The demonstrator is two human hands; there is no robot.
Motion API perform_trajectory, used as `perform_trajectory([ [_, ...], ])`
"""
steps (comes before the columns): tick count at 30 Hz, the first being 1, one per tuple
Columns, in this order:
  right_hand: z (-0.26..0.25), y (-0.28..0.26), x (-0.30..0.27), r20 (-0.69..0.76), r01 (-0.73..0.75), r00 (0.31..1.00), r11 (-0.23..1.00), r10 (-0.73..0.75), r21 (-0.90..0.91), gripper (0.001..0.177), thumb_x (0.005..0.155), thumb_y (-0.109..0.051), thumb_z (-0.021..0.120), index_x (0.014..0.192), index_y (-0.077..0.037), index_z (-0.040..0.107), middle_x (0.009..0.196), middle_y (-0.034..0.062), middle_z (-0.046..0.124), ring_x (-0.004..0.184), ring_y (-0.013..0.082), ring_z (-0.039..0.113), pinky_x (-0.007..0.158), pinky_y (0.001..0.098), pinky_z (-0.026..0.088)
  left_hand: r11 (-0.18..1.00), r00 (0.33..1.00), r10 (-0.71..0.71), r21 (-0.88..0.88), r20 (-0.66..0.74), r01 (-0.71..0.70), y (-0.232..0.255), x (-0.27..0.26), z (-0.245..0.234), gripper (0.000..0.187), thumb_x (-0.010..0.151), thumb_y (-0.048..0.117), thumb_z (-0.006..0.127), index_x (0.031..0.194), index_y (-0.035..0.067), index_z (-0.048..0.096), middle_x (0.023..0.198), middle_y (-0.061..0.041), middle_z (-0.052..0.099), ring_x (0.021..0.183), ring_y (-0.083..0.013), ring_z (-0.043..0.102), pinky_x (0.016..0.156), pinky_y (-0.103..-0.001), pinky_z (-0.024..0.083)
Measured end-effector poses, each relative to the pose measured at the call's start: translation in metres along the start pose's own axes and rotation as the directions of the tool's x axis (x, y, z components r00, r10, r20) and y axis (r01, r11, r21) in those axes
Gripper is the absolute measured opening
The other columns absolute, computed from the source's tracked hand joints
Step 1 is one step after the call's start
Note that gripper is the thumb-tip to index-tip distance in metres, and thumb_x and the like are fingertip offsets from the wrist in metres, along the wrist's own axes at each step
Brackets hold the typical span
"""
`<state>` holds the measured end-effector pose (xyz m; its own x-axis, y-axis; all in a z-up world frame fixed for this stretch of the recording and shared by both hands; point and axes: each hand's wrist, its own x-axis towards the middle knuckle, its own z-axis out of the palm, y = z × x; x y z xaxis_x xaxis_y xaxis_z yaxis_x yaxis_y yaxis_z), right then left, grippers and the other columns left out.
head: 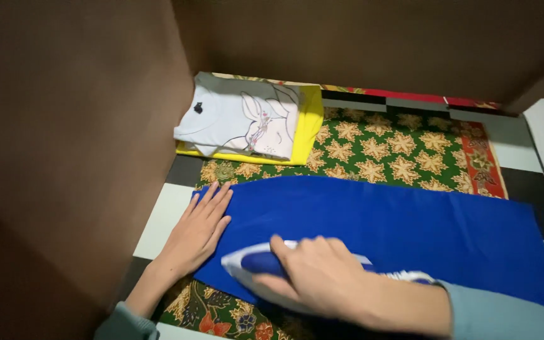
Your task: Ironing a blue garment on a mat.
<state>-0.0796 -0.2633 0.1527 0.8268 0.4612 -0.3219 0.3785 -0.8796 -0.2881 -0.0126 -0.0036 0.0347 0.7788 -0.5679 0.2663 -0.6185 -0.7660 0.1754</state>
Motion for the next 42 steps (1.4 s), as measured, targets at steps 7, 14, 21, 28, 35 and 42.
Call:
perform_trajectory([
  [7,-0.023,0.078,0.032,-0.183,-0.28,0.945,0.96,0.27,-0.028,0.063,0.088,-0.073,0.051,0.119,-0.019,0.06,0.08,0.0174,0.073,0.077,0.0384,0.073,0.068,0.0533,0.059,0.999,0.999,-0.039,0.019,0.029,0.038,0.002,-0.001,0.0,0.058,0.104,0.032,0.041,0.155,0.006,0.034,0.165,-0.007,0.029,0.152,-0.0257,0.024,0.121,-0.045,0.018],
  [14,-0.025,0.179,-0.025,-0.157,-0.556,0.818,0.831,0.554,0.035,0.063,0.087,-0.071,0.049,0.125,-0.023,0.06,0.073,0.016,0.075,0.069,0.0334,0.078,0.067,0.049,0.062,0.999,0.999,-0.029,0.037,0.035,0.028,-0.001,-0.001,0.003,0.057,0.104,0.032,0.04,0.155,0.006,0.033,0.165,-0.007,0.03,0.152,-0.0251,0.024,0.121,-0.045,0.018],
  [21,-0.015,0.242,-0.069,-0.058,-0.6,0.797,0.799,0.601,0.034,0.067,0.09,-0.071,0.057,0.134,-0.021,0.065,0.075,0.0146,0.073,0.067,0.0307,0.078,0.086,0.0419,0.057,1.0,0.999,0.016,0.016,0.034,-0.017,0.013,0.013,-0.01,0.06,0.1,0.029,0.046,0.151,0.001,0.035,0.161,-0.016,0.031,0.151,-0.0327,0.024,0.119,-0.05,0.02],
  [28,-0.034,0.121,-0.073,0.097,-0.272,0.958,0.962,0.271,0.001,0.067,0.078,-0.074,0.062,0.122,-0.024,0.069,0.075,0.0128,0.074,0.073,0.0322,0.074,0.072,0.0454,0.059,0.953,0.958,0.287,-0.094,-0.013,-0.287,0.085,0.078,0.005,0.059,0.102,0.031,0.051,0.149,-0.003,0.039,0.162,-0.018,0.034,0.152,-0.0322,0.029,0.121,-0.05,0.023],
  [35,-0.026,0.194,-0.09,-0.026,-0.402,0.915,0.907,0.402,-0.127,0.065,0.076,-0.078,0.058,0.108,-0.022,0.07,0.064,0.0148,0.069,0.066,0.0359,0.071,0.066,0.0478,0.059,0.937,0.939,0.343,-0.076,0.026,-0.34,0.08,0.104,0.05,0.063,0.104,0.038,0.047,0.151,-0.003,0.038,0.164,-0.016,0.031,0.153,-0.0289,0.025,0.122,-0.049,0.019],
  [42,-0.016,0.386,-0.131,-0.017,-0.695,0.719,0.719,0.695,-0.002,0.068,0.076,-0.078,0.056,0.11,-0.023,0.076,0.062,0.0096,0.07,0.055,0.0232,0.074,0.06,0.0382,0.061,0.944,0.943,0.328,-0.047,0.054,-0.326,0.083,0.103,0.048,0.064,0.103,0.039,0.046,0.152,-0.001,0.036,0.164,-0.015,0.03,0.153,-0.0269,0.024,0.122,-0.048,0.017],
])
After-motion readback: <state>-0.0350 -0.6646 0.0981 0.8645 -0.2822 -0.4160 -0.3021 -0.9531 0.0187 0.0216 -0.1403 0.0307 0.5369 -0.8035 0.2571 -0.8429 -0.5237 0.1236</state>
